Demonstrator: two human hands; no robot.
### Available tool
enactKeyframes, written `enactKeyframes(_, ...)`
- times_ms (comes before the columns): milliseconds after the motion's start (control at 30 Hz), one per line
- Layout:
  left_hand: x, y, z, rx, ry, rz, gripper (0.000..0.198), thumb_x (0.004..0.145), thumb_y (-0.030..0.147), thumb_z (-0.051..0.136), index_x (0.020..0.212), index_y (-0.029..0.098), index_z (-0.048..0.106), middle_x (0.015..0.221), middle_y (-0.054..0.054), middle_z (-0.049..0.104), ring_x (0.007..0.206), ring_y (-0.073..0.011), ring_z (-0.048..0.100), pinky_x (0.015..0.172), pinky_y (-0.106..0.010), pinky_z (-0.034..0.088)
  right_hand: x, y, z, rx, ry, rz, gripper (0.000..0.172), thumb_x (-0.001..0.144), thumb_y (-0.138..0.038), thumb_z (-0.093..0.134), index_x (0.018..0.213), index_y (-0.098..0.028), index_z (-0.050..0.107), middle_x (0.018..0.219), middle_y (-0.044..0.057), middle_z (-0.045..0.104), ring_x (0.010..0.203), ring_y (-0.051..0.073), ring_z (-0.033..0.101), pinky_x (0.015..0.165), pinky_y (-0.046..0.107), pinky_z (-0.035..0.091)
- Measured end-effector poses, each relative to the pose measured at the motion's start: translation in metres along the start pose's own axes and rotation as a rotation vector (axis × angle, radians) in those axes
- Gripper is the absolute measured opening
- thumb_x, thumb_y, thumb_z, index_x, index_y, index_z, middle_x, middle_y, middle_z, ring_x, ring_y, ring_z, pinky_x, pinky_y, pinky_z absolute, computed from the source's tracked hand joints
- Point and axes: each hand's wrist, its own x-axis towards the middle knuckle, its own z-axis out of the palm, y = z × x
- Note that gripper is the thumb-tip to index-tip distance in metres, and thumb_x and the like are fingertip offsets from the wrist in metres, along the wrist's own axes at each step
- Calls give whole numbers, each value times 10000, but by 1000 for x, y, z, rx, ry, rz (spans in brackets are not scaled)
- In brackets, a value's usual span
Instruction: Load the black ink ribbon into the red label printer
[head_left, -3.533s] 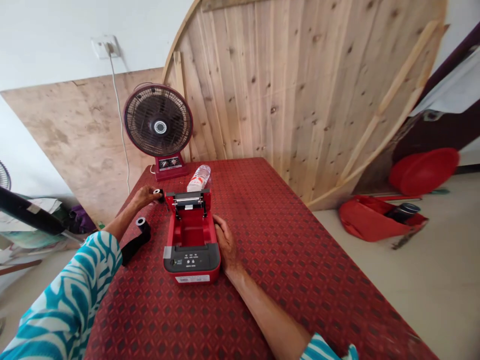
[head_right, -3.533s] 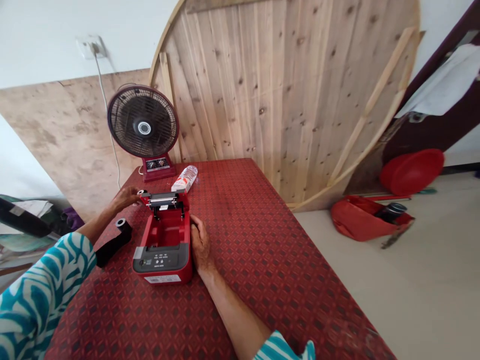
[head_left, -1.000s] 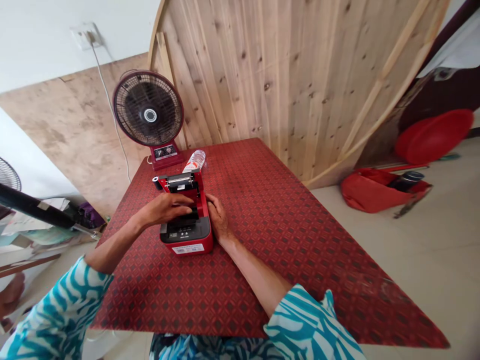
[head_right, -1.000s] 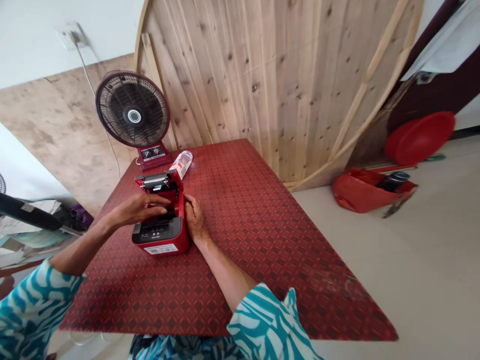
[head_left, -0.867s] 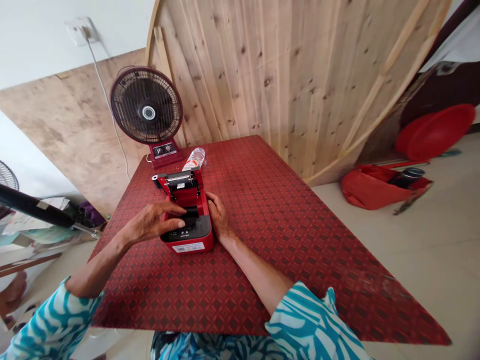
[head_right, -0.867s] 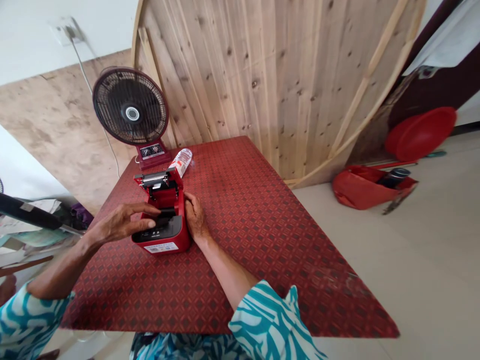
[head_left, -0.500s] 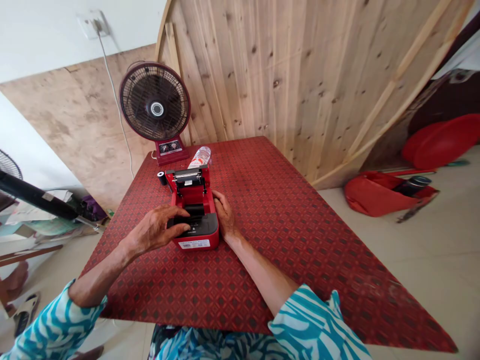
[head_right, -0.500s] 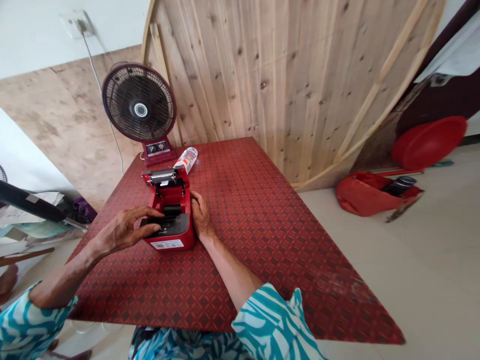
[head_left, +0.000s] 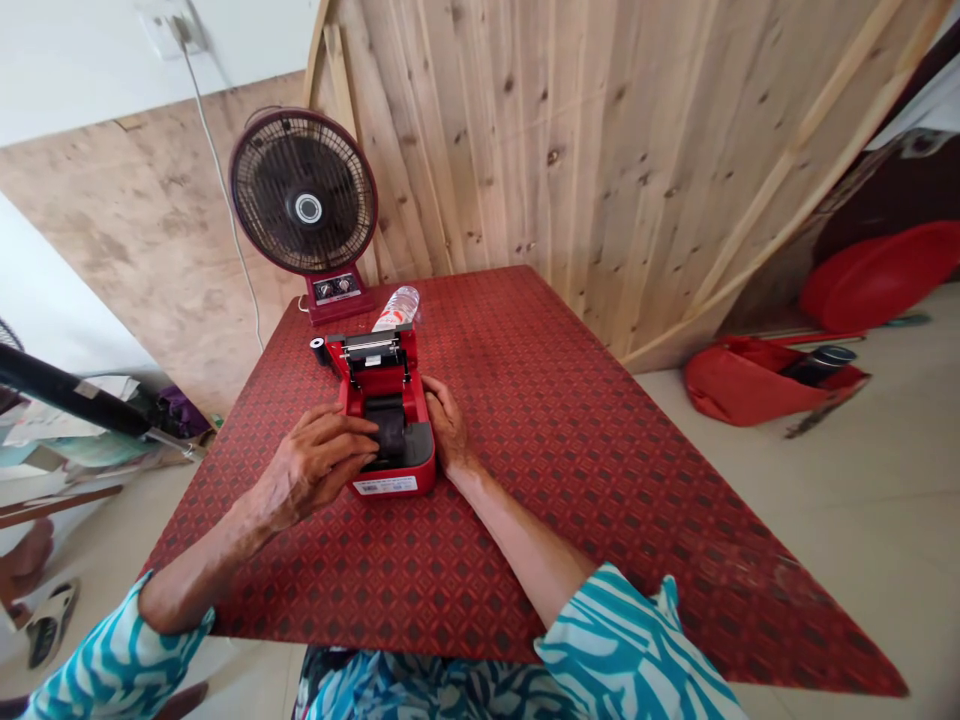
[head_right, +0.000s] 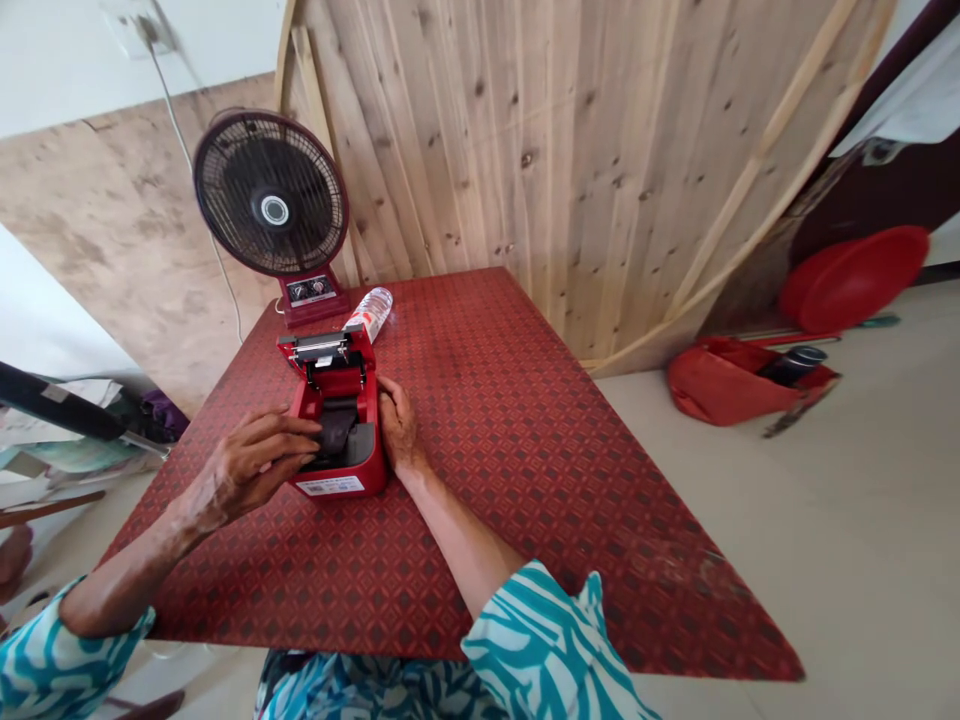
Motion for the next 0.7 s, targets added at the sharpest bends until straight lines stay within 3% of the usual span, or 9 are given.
enactKeyframes(267, -15, 10, -1, -21, -25, 6, 147, 902, 150, 528, 1009, 190, 619, 1089, -75, 686, 1036, -157, 622, 1030, -411, 380, 0, 0, 1, 26, 7, 13, 324, 841, -352, 452, 1093, -243, 623, 1156, 40, 653, 1112, 202, 566, 1007, 397, 401)
enactKeyframes(700, -21, 18, 5, -11, -6, -5, 194, 876, 145, 548, 1063, 176, 588, 1112, -97, 670, 1099, -197, 594, 1008, -408, 395, -1, -1, 1, 13, 9, 12, 342, 832, -368, 455, 1102, -237, 620, 1178, 41, 645, 1137, 202, 552, 1028, 392, 382)
